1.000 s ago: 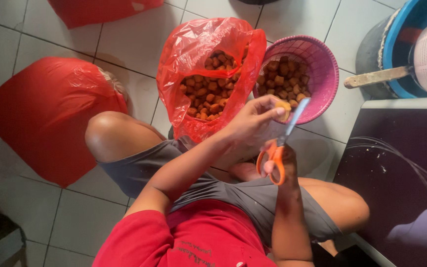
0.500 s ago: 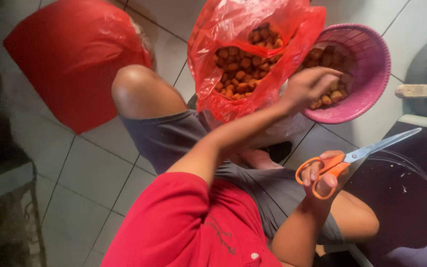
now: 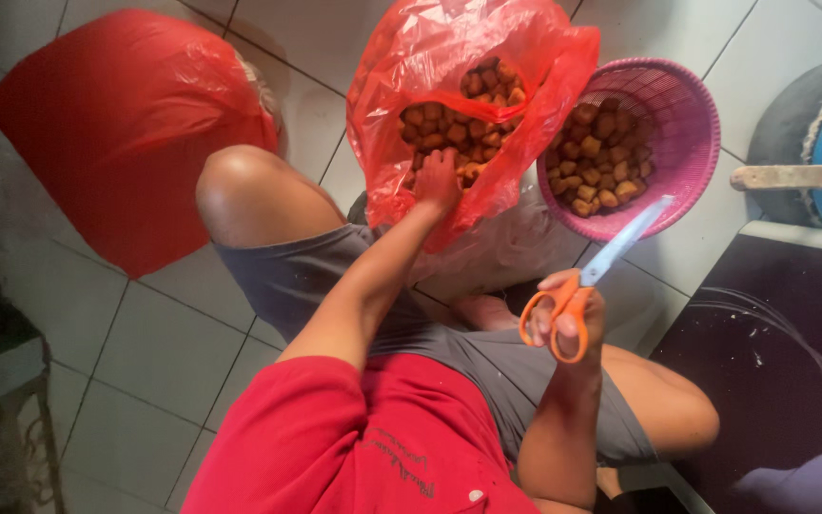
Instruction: The person sits on the floor and uses orange-handled scissors to cut small, round, brownish-orange fruits one by one. They pick each fruit from a red plastic bag, cut it, and place the pieces into a pink plastic basket.
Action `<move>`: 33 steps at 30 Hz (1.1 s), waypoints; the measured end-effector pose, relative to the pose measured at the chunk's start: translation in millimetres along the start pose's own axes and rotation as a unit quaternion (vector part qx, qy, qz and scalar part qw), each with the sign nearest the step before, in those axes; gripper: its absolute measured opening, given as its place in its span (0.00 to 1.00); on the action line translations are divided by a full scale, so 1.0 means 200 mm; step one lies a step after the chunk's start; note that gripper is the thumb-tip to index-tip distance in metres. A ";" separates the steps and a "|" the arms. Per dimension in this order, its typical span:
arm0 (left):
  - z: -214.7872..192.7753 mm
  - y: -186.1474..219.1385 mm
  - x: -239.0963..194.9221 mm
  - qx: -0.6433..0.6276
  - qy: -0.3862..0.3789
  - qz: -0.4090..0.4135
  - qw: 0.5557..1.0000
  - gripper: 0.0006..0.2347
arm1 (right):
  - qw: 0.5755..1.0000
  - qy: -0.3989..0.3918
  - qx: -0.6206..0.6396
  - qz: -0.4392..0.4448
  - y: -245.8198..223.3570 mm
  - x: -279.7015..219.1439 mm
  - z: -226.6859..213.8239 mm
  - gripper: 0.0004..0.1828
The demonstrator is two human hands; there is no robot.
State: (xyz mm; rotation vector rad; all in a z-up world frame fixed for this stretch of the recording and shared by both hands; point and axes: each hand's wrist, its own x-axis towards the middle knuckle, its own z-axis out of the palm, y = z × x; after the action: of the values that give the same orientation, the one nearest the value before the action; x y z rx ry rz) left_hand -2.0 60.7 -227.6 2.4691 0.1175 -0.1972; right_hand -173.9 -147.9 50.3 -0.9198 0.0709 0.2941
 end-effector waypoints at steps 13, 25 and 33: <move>-1.12 0.90 -0.21 -0.707 -0.317 -0.078 0.627 0.19 | 0.977 -0.153 -0.007 0.151 -0.09 0.14 0.27 0.52; -1.30 1.04 -0.41 -0.690 -0.388 -0.051 0.609 0.18 | 0.995 -0.037 -0.070 0.069 -0.15 0.04 0.31 0.45; -1.03 0.93 -0.43 -0.659 -0.399 -0.004 0.637 0.20 | 0.997 0.032 -0.067 0.016 0.12 0.02 -0.02 0.34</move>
State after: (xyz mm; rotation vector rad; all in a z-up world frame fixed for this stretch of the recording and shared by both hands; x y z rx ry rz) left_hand -39.2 38.6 59.6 0.7511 -0.1003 -0.8350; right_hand -177.2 -136.8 27.8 -1.0617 0.1257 0.3011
